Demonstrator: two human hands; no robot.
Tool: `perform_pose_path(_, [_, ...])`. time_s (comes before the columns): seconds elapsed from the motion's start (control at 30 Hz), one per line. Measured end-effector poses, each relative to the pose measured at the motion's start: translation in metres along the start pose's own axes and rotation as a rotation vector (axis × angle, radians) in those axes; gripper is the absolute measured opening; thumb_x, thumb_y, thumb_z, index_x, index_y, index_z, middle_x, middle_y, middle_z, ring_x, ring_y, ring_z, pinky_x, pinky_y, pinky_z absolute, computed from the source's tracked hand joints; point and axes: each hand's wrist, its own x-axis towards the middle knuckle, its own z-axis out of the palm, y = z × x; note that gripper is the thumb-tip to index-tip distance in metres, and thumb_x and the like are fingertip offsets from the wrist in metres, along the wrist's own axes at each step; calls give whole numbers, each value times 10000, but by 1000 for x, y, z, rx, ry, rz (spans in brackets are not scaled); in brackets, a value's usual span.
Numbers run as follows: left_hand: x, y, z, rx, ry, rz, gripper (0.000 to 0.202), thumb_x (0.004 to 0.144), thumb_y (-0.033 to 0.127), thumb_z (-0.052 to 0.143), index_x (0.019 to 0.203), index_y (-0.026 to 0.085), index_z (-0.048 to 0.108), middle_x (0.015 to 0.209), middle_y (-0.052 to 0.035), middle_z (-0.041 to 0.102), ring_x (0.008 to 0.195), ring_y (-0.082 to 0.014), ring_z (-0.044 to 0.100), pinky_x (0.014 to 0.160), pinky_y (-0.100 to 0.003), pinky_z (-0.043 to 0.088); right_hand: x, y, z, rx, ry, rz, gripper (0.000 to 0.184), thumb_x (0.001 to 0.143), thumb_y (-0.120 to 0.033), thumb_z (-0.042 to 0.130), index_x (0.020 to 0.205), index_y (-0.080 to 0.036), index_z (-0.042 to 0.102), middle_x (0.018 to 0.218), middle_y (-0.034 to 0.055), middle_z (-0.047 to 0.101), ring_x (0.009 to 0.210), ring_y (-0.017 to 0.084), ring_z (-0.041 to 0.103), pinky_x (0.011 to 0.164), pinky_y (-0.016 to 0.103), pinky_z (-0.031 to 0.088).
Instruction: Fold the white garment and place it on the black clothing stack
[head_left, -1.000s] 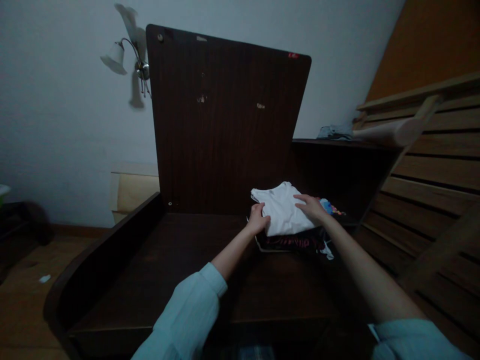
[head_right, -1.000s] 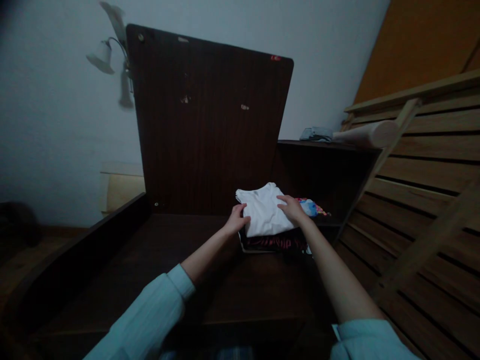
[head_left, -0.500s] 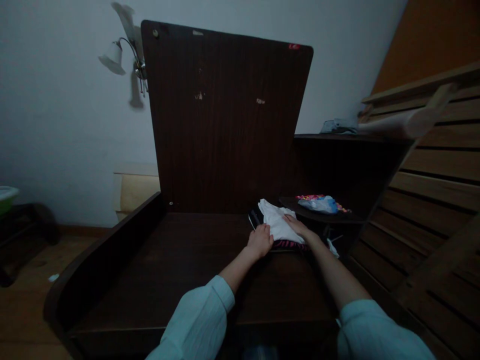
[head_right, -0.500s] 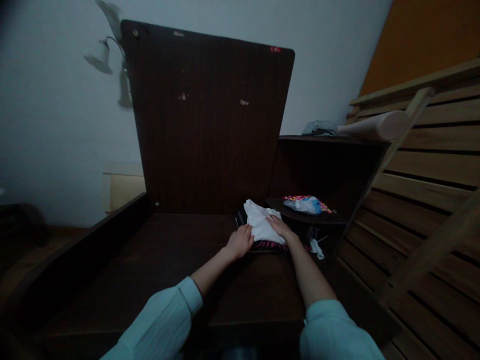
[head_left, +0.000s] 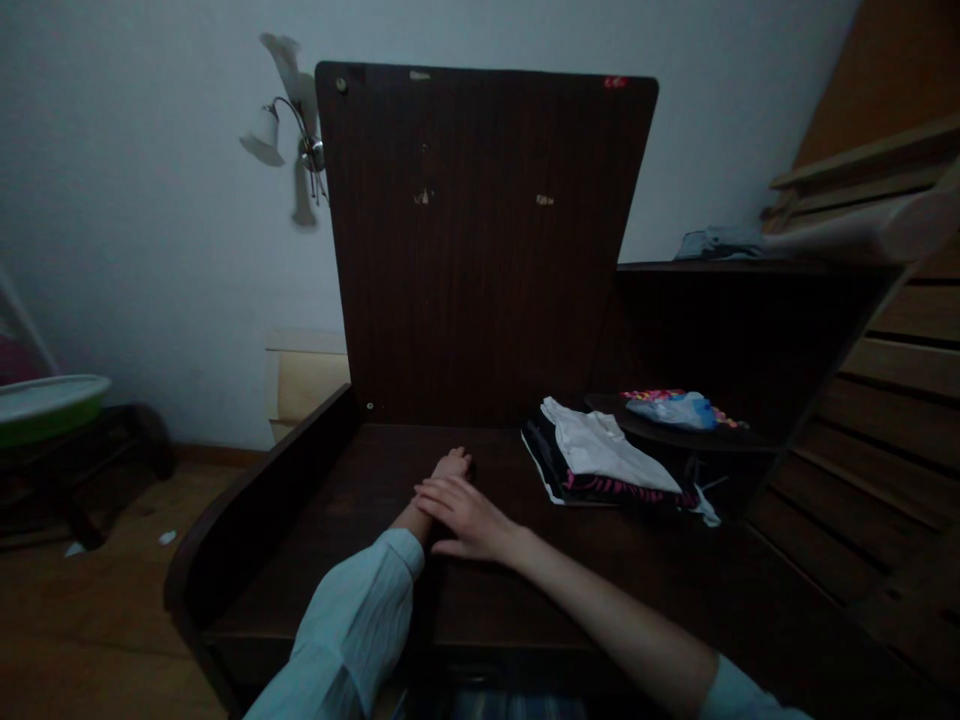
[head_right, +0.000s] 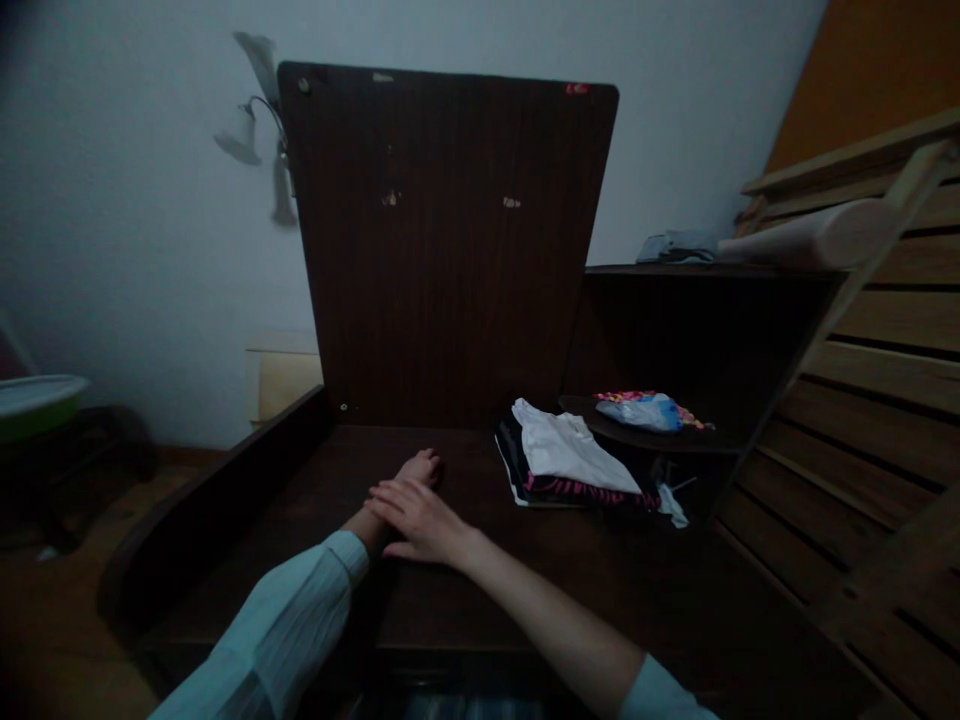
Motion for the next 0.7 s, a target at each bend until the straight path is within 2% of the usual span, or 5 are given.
perform_pose_path(0.13, [0, -24, -3, 127, -13, -11, 272, 759, 127, 445, 976, 138, 610, 1106, -114, 563, 1077, -227, 478, 937, -319, 345, 18, -23, 52, 66, 84, 29, 717, 664, -159, 544, 1323, -100, 270, 1317, 141, 414, 1246, 211, 304, 1036, 393, 246])
perform_pose_path(0.23, [-1, -33, 1, 164, 15, -20, 322, 799, 147, 399, 1074, 147, 568, 1172, -88, 537, 1105, -181, 463, 969, -285, 316, 23, -23, 68, 97, 57, 7, 690, 673, -158, 535, 1319, -132, 293, 1336, 117, 399, 1244, 200, 314, 1042, 382, 243])
perform_pose_path(0.33, [-6, -41, 2, 196, 24, -28, 346, 821, 185, 401, 1140, 168, 531, 1248, -76, 497, 1170, -169, 415, 993, -273, 286, 14, 0, 64, 103, 19, 141, 612, 723, -221, 534, 1302, -173, 342, 1362, 93, 371, 1250, 197, 313, 1039, 382, 247])
perform_pose_path(0.53, [-26, -53, -4, 282, 53, -123, 442, 858, 338, 349, 1254, 160, 433, 1382, -117, 337, 1289, -271, 232, 1029, -432, 188, -37, 71, 42, -33, 30, 855, 567, 827, -344, 427, 1334, -121, 303, 1390, 143, 309, 1296, 243, 226, 1032, 436, 215])
perform_pose_path(0.7, [-38, -50, -5, 349, 37, -157, 549, 846, 462, 319, 1297, 157, 387, 1420, -125, 250, 1309, -310, 154, 1030, -474, 150, -52, 78, 35, -111, -19, 943, 649, 822, -489, 382, 1363, -160, 241, 1439, 85, 204, 1326, 233, 113, 1054, 442, 121])
